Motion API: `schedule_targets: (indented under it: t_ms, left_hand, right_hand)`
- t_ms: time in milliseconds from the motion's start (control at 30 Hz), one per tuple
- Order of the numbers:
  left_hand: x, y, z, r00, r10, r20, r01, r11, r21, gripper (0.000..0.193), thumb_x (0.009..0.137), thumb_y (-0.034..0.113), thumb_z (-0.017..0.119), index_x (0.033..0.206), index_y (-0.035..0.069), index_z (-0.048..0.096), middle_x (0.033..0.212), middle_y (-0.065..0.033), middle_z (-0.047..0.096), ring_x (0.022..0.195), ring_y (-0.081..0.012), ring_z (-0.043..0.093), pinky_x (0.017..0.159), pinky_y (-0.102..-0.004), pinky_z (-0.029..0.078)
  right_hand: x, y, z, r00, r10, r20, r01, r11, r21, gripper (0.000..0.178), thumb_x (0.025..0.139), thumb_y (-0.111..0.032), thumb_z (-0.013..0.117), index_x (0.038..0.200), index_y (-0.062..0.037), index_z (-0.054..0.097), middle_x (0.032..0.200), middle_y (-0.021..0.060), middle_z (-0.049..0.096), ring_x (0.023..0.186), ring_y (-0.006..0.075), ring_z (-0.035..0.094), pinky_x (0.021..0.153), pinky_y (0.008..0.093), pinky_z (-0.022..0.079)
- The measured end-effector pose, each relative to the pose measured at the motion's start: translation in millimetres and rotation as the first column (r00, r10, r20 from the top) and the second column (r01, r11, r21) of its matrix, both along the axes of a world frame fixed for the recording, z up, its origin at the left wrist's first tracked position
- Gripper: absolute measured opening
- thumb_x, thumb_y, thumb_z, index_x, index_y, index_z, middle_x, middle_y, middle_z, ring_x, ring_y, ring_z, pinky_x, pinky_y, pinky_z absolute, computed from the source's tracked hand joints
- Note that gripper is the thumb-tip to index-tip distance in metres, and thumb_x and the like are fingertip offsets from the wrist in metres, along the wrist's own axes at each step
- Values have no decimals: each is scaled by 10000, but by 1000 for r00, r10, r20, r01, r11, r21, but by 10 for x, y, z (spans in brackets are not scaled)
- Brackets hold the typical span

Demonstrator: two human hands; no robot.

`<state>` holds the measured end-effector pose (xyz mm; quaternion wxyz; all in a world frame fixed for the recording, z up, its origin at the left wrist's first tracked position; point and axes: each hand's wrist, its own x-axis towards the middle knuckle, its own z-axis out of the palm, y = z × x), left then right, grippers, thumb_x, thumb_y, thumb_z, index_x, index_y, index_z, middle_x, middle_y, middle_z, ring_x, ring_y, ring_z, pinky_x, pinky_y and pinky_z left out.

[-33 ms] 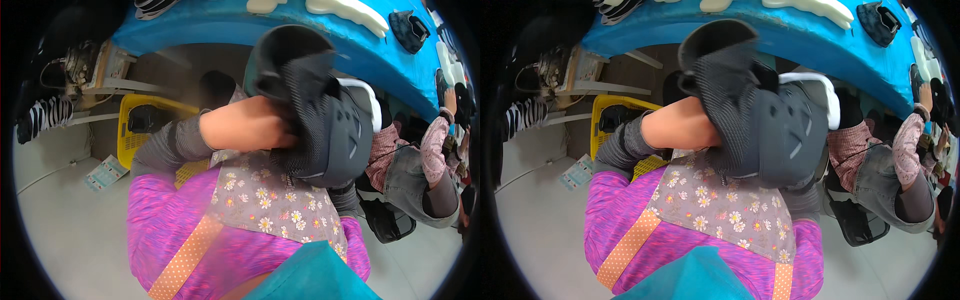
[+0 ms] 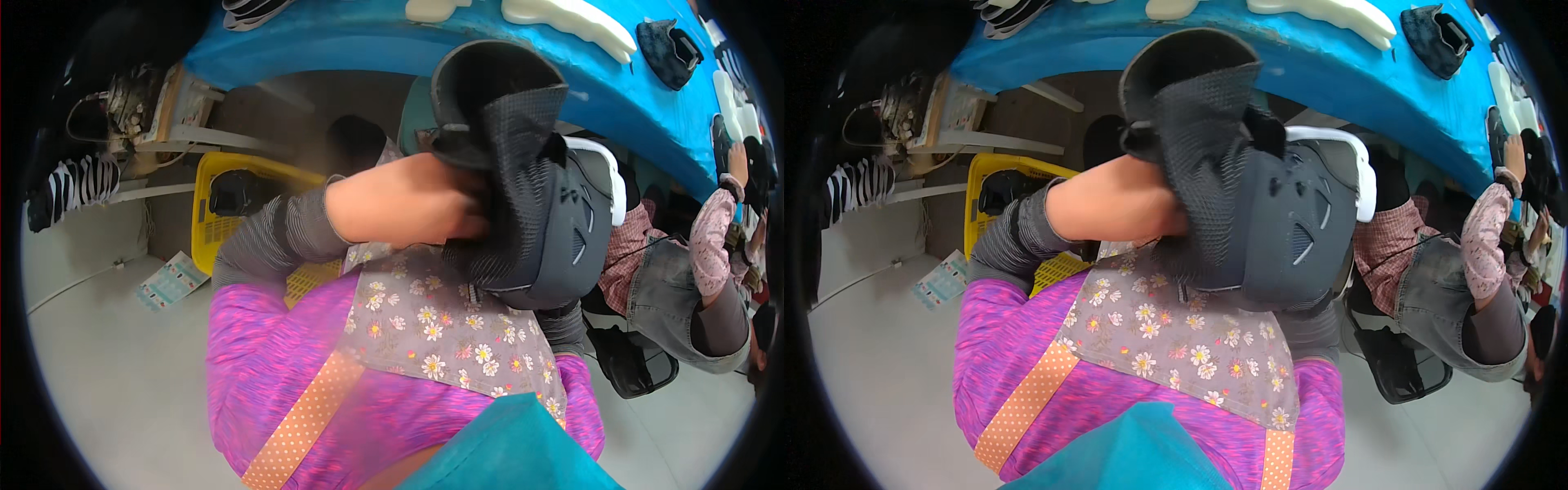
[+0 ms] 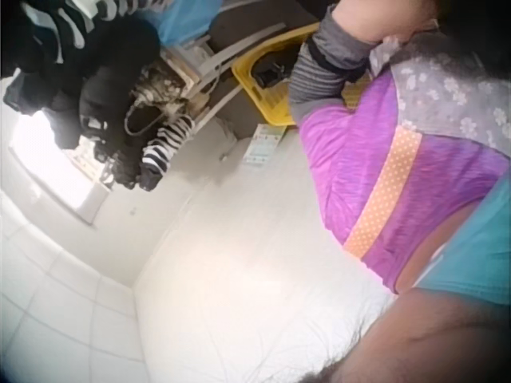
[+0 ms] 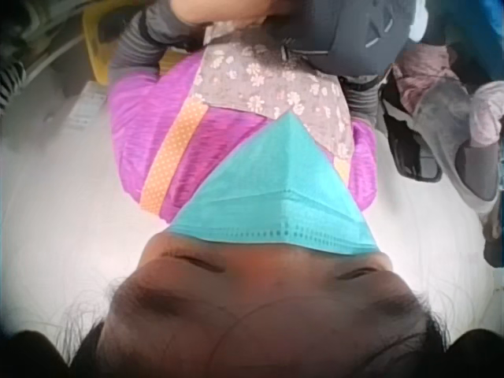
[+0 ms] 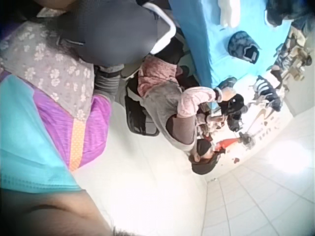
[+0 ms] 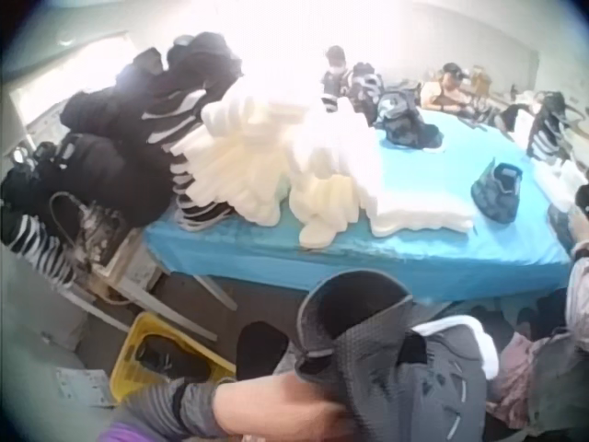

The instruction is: Inserting foam padding and assembling internal components for shoe uppers at a manufacturing station.

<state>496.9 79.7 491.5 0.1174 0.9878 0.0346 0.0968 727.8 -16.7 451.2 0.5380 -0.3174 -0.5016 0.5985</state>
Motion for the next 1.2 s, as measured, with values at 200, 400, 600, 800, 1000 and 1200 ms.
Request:
schedule_targets:
  t_ms: [200, 400, 600, 800, 1000, 1200]
  left_hand:
    - [-128, 122, -4, 990, 138, 39, -123, 956, -266, 375, 739, 76, 660, 1099, -22, 617, 1176, -158, 614, 1174, -328, 577, 995, -402, 477]
    - [-88, 101, 163, 806, 591, -7, -5, -5, -1000, 490, 900, -10, 490, 1378, -28, 386, 1297, -126, 563, 1216, -209, 545, 1017, -339, 432]
    - [148, 142, -222, 770, 614, 176, 273, -68, -959, 337, 961, 102, 550, 1276, 4, 478, 1268, -59, 567, 1177, -109, 507, 1020, -276, 399]
    - [205, 62, -359, 667, 685, 293, 340, 70, -938, 342, 921, 138, 694, 1213, 11, 567, 1045, 9, 633, 941, -53, 571, 827, -221, 476]
    - [273, 14, -398, 757, 642, 122, 81, 93, -992, 333, 863, 82, 745, 1161, -30, 646, 1019, -32, 692, 920, -86, 614, 830, -242, 499]
    - [414, 45, -511, 656, 751, 73, -261, 317, -912, 232, 935, 186, 684, 984, -42, 690, 791, -36, 673, 744, -61, 582, 660, -225, 469]
  right_hand:
    - [-176, 207, 45, 995, -31, 99, 24, 997, 68, 737, 820, -358, 690, 1425, -37, 420, 1393, 154, 502, 1272, 283, 508, 1035, 416, 443]
    - [-263, 333, 3, 984, -60, 165, 44, 994, 99, 735, 820, -360, 693, 1424, -39, 423, 1390, 151, 504, 1270, 279, 510, 1033, 412, 445]
    - [-281, 266, 118, 904, -4, 427, -54, 991, 122, 732, 821, -363, 695, 1422, -41, 427, 1387, 149, 507, 1268, 275, 511, 1031, 409, 447]
    - [-385, 265, -80, 673, 100, 733, -178, 984, 30, 638, 869, -296, 668, 1415, -49, 450, 1376, 128, 520, 1276, 261, 507, 1052, 379, 423]
    - [-364, 126, -507, 874, -23, 485, 4, 999, 40, 544, 915, -221, 640, 1404, -53, 473, 1362, 109, 533, 1281, 250, 504, 1071, 351, 400]
    - [-265, 138, -524, 869, -61, 491, 37, 998, 59, 537, 913, -214, 640, 1398, -52, 476, 1356, 110, 536, 1276, 251, 506, 1068, 351, 402]
